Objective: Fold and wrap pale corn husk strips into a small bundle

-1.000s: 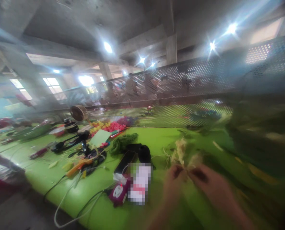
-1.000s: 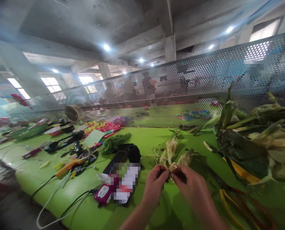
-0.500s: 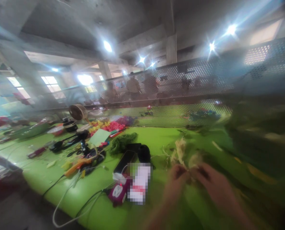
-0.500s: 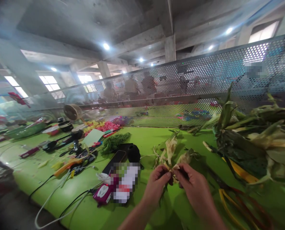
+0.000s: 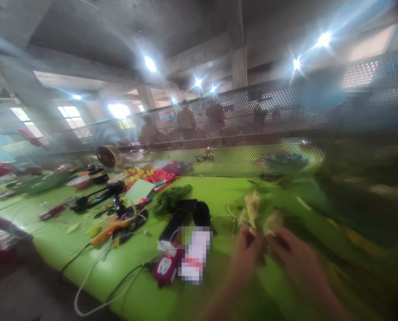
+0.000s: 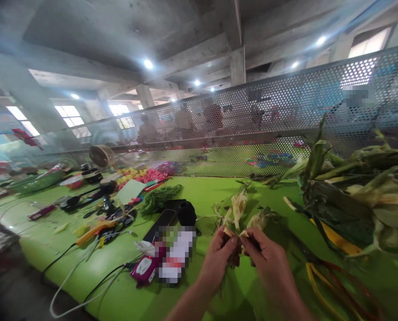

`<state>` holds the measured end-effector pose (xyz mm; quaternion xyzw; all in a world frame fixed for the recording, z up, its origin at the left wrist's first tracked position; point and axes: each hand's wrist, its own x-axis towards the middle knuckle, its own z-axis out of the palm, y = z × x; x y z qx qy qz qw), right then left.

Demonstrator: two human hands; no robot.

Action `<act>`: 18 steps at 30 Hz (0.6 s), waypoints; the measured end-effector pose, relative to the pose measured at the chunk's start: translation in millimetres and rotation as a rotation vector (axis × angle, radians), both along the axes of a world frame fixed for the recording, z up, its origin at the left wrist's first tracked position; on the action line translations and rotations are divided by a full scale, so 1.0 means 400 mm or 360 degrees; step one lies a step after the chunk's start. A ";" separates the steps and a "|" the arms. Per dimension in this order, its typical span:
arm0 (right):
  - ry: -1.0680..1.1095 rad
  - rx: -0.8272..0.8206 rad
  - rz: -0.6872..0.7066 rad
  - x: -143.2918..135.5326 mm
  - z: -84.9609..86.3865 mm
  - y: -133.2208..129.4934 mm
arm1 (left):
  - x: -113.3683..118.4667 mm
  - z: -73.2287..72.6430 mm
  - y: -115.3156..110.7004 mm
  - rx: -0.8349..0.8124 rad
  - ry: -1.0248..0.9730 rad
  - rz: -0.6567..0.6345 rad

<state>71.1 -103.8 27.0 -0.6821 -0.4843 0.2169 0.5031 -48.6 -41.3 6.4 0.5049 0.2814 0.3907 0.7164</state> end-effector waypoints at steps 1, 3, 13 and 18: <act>0.0030 -0.0017 0.0000 -0.002 0.003 0.000 | 0.001 0.001 -0.001 -0.0001 -0.0002 0.0008; 0.0089 -0.0027 -0.0010 -0.005 0.012 -0.001 | 0.003 0.005 -0.004 0.0007 -0.0006 0.0016; 0.0074 0.0080 -0.0115 -0.004 0.019 -0.001 | 0.006 0.015 -0.014 -0.0017 -0.0030 0.0013; -0.0071 0.0126 -0.0127 0.003 0.009 0.003 | -0.006 -0.001 0.008 -0.0104 -0.0013 0.0032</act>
